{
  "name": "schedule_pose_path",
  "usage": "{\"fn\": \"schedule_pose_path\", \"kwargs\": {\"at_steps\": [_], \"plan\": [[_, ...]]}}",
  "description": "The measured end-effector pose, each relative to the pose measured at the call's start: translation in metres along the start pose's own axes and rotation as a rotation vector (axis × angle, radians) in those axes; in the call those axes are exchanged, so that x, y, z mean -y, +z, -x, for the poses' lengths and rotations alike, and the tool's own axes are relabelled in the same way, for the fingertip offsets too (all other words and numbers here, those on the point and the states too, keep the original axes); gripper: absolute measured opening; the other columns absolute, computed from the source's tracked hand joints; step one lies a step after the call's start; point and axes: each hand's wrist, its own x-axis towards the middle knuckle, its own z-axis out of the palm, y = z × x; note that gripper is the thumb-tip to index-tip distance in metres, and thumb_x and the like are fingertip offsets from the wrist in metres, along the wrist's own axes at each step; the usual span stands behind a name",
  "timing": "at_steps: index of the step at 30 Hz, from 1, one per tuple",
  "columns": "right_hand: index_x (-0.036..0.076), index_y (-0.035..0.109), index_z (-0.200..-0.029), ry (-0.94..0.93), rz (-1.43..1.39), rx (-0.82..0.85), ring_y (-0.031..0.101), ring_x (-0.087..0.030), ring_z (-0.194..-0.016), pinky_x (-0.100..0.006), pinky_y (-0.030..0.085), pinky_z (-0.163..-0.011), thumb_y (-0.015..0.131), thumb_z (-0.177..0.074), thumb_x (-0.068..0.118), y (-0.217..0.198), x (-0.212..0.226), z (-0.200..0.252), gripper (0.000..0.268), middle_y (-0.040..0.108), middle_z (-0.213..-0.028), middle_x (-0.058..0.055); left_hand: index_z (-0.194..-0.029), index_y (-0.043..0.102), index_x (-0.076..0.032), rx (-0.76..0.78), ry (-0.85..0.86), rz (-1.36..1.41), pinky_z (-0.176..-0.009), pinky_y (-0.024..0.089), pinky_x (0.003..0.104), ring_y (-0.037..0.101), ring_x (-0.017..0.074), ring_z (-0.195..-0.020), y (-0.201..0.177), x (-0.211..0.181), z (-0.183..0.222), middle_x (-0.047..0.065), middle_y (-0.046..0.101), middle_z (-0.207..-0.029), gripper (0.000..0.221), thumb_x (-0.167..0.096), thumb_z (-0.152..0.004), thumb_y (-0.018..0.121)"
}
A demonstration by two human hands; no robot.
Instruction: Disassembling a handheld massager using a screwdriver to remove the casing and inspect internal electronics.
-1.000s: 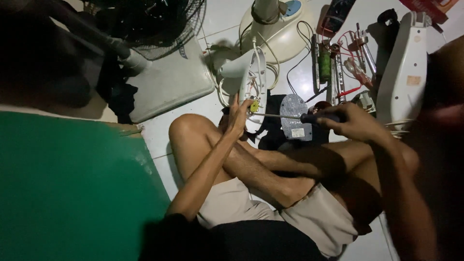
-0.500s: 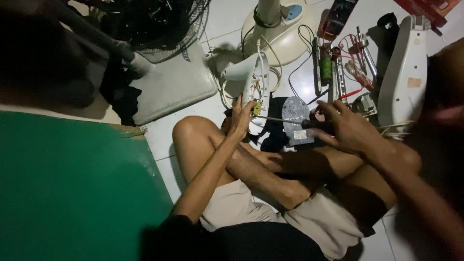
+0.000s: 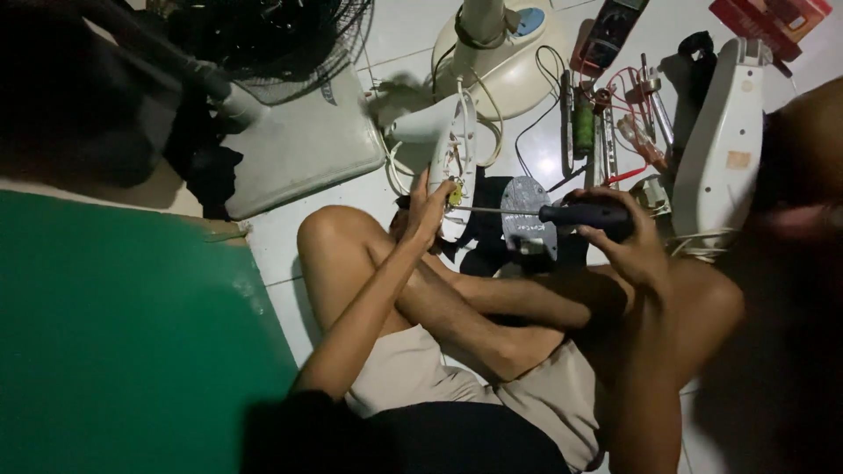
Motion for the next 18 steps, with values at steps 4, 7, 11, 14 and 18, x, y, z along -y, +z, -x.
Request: {"fn": "schedule_pose_path", "kwargs": {"at_steps": [4, 7, 11, 14, 18], "plan": [[0.010, 0.056, -0.171, 0.255, -0.292, 0.030, 0.067, -0.032, -0.126, -0.057, 0.056, -0.116, 0.055, -0.126, 0.023, 0.004, -0.019, 0.000, 0.047, 0.070, -0.138, -0.019, -0.166, 0.065, -0.013, -0.010, 0.025, -0.048, -0.106, 0.063, 0.050, 0.075, 0.0391, -0.131, 0.000, 0.001, -0.001, 0.027, 0.070, -0.145, 0.084, -0.034, -0.089, 0.089], [-0.002, 0.074, -0.144, 0.146, 0.017, -0.100, 0.068, -0.033, -0.111, -0.056, 0.058, -0.098, 0.051, -0.137, 0.023, 0.001, -0.036, 0.005, 0.035, 0.075, -0.119, -0.031, -0.165, 0.068, -0.015, -0.004, 0.037, -0.047, -0.103, 0.065, 0.047, 0.075, 0.0365, -0.127, -0.002, 0.003, -0.001, 0.024, 0.072, -0.143, 0.079, -0.034, -0.091, 0.089], [-0.006, 0.065, -0.162, 0.049, -0.180, -0.025, 0.068, -0.036, -0.127, -0.053, 0.058, -0.112, 0.086, -0.104, 0.003, -0.011, -0.040, 0.004, 0.062, 0.069, -0.140, -0.032, -0.165, 0.067, -0.012, 0.000, 0.028, -0.025, -0.102, 0.065, 0.049, 0.075, 0.0370, -0.127, -0.001, -0.001, 0.000, 0.026, 0.071, -0.143, 0.080, -0.032, -0.091, 0.089], [0.005, 0.068, -0.162, 0.059, -0.114, 0.003, 0.068, -0.034, -0.136, -0.051, 0.054, -0.120, 0.091, -0.099, 0.015, -0.009, -0.041, 0.002, 0.067, 0.070, -0.149, -0.024, -0.164, 0.067, -0.011, 0.006, 0.028, 0.002, -0.098, 0.066, 0.048, 0.074, 0.0351, -0.124, 0.001, -0.002, 0.003, 0.025, 0.071, -0.142, 0.078, -0.030, -0.091, 0.089], [0.011, 0.059, -0.163, 0.349, -0.216, 0.001, 0.062, -0.057, -0.141, -0.079, 0.048, -0.118, 0.028, -0.134, 0.049, -0.005, -0.075, -0.007, 0.058, 0.063, -0.152, -0.038, -0.165, 0.065, -0.010, 0.014, 0.032, 0.010, -0.094, 0.067, 0.044, 0.072, 0.0320, -0.119, -0.006, 0.011, -0.007, 0.023, 0.070, -0.139, 0.079, -0.030, -0.093, 0.089]]}}
